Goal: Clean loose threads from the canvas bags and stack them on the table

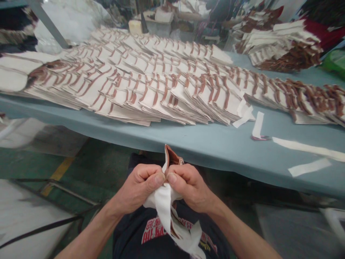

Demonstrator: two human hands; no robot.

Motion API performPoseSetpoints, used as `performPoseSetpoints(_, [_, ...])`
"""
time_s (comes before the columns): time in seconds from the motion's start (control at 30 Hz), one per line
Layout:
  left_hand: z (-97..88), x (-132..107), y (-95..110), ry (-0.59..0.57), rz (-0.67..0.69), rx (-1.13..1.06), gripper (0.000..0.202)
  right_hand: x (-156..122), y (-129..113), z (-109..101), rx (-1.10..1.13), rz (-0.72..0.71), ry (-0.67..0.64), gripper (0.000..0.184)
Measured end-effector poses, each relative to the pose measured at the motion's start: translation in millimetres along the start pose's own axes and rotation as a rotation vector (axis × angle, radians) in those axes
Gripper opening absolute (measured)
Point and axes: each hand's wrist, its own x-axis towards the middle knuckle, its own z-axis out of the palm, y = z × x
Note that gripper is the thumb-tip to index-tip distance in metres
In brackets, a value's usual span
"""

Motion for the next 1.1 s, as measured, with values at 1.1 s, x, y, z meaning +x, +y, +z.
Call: performPoseSetpoints(1.1, [-6.9, -35.0, 26.5, 0.029, 0.395, 0.789, 0.033, 2.5, 15.3, -52.6, -0.736, -0.299, -0.06, 0.016])
